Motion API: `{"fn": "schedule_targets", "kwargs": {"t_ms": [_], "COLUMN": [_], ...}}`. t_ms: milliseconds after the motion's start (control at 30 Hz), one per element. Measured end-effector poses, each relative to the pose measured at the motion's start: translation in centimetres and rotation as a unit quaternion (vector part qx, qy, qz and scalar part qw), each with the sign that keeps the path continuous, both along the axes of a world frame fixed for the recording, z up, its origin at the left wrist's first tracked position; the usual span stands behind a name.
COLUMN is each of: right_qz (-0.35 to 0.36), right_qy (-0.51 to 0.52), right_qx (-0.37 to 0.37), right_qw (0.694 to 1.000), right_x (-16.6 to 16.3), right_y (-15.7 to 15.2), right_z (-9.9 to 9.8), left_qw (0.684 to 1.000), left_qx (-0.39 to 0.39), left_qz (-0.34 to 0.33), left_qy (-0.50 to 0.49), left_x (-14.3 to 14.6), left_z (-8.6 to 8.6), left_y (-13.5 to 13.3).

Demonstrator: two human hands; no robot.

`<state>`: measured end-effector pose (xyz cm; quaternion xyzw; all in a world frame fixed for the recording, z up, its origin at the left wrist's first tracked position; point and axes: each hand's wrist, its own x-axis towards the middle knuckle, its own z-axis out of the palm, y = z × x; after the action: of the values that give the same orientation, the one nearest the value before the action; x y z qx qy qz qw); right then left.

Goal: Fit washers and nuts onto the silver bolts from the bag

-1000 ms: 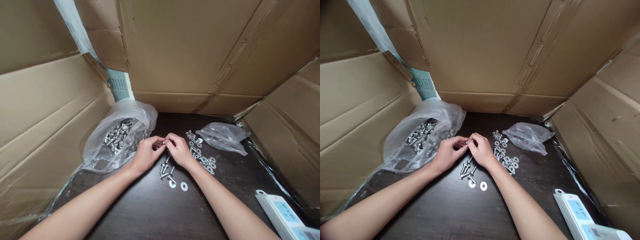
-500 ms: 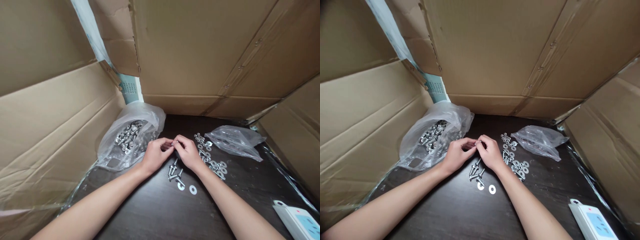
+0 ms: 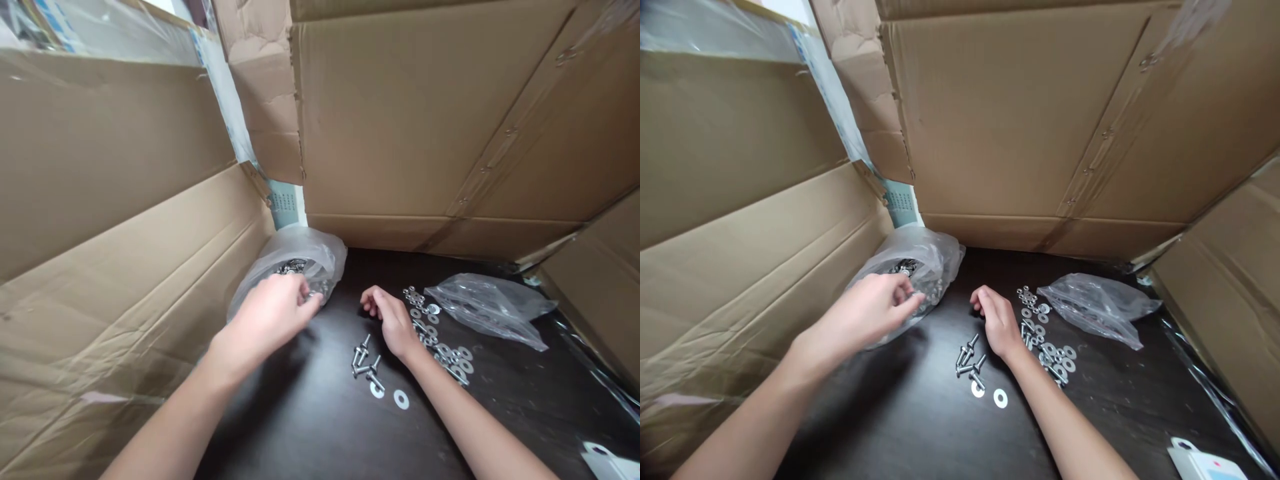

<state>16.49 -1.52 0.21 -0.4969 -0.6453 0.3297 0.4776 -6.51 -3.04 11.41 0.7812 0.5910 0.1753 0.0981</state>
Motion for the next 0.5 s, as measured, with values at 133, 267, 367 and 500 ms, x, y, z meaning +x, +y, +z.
{"fn": "schedule_targets", "kwargs": {"t_ms": [133,267,367,500], "right_qz": [0.003,-0.002,-0.011,-0.033], "right_qy": [-0.005,-0.02,-0.033,-0.053], "right_qx": [0.001,0.011,0.018,0.057], "right_qw": [1.0,1.0,0.999,0.996], "right_x": [-0.1,0.0,-0.1,-0.7], "right_y": [-0.1,-0.1,-0.2,-0.3], "right_z": [0.0,0.0,0.2,0.6], "left_qw": [0.99,0.991,0.993,0.996], "left_qx": [0.015,0.004,0.034,0.091], "left_qz": [0.117,0.11,0.102,-0.008], "left_qy": [0.078,0.075,0.05,-0.022], "left_x": [-2.8,-3.1,-1.8,1.7], "left_z": [-0.9,-1.9,-0.8,0.1], "left_y": [1.6,2.1,0.6,-1.4]}}
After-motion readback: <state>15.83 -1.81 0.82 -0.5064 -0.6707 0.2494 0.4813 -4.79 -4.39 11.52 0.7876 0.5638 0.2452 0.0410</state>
